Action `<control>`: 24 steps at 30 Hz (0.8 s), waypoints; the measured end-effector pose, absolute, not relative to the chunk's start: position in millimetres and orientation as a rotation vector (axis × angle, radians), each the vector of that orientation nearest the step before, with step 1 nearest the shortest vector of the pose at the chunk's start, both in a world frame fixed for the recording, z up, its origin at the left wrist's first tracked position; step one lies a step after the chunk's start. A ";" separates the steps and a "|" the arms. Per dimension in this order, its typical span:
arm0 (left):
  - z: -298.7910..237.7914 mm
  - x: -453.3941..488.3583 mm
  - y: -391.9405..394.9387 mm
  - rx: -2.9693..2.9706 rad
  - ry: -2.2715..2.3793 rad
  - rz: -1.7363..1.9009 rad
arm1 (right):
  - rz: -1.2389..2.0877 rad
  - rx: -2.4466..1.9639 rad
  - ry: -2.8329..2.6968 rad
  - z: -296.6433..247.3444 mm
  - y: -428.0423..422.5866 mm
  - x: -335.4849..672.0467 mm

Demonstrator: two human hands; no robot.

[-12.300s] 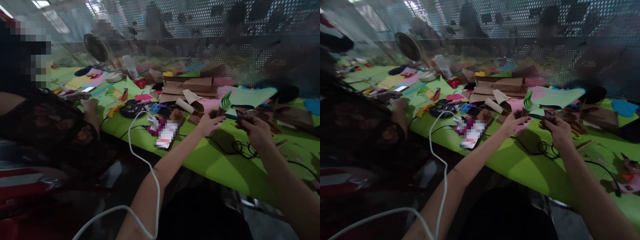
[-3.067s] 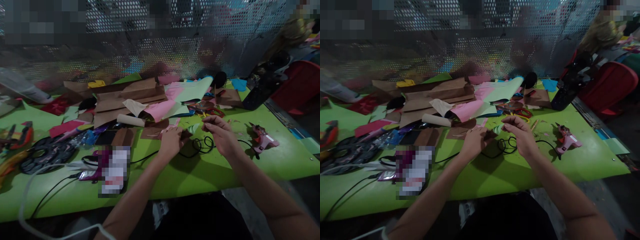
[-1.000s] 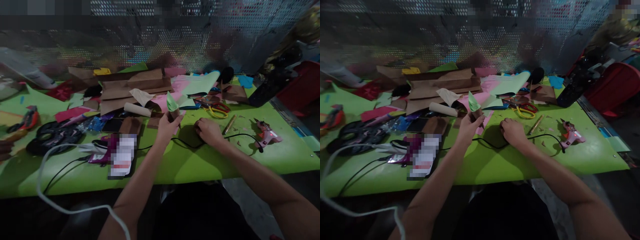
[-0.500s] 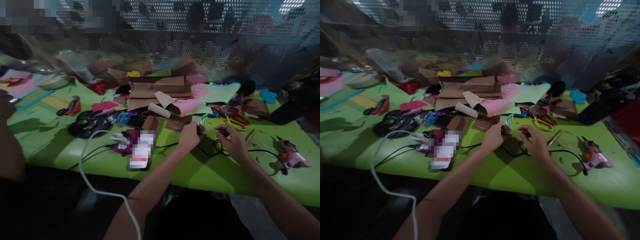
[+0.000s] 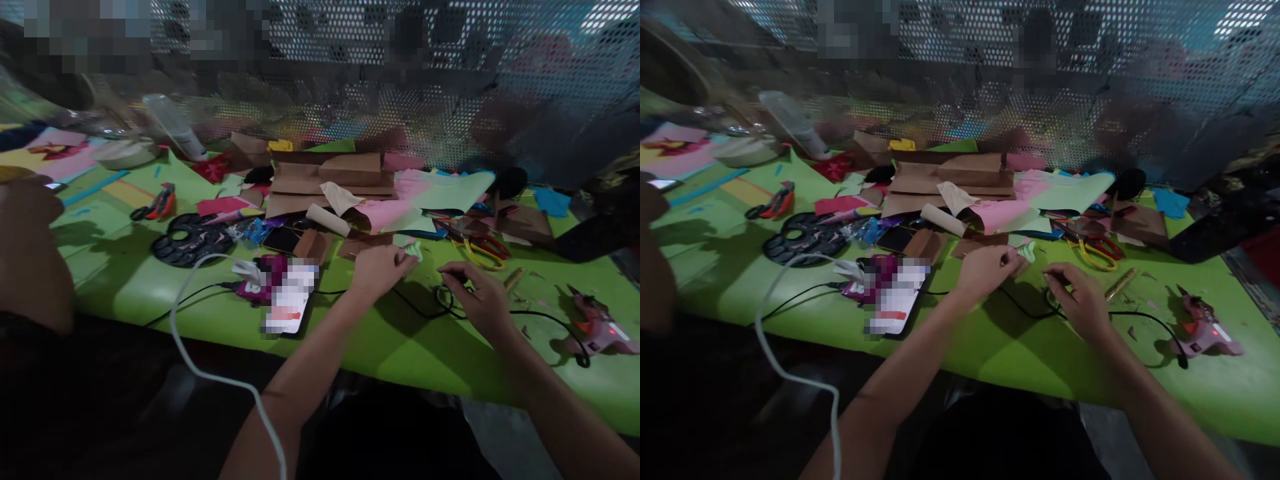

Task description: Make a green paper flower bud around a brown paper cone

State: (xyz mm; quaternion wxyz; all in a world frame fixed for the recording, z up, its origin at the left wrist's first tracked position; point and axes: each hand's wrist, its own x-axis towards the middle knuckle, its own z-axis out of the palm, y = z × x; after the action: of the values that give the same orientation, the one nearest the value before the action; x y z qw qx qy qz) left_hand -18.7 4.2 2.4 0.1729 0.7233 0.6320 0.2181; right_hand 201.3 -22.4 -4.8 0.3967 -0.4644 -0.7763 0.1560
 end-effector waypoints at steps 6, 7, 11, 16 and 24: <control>6.3 -68.3 15.7 2.130 1.969 0.470 | 0.335 -1.138 -2.029 -1.4 -27.0 201.9; 4.8 -72.2 15.5 2.166 1.976 0.386 | 0.333 -1.133 -2.037 -1.1 -27.7 201.7; 0.5 -74.4 13.8 2.212 2.060 0.224 | 0.318 -1.121 -2.047 0.9 -29.9 200.6; 1.9 -72.8 15.4 2.158 2.108 0.082 | 0.316 -1.097 -2.061 4.4 -31.5 200.3; 1.9 -73.5 11.7 2.204 2.159 0.099 | 0.312 -1.063 -2.086 4.0 -30.3 199.9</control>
State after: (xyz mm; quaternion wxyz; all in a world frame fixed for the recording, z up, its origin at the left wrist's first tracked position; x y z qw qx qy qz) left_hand -73.5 11.7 1.9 0.0274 0.7138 0.6991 0.0322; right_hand 199.9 -30.3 4.0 0.3801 -0.4164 -0.8168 0.1221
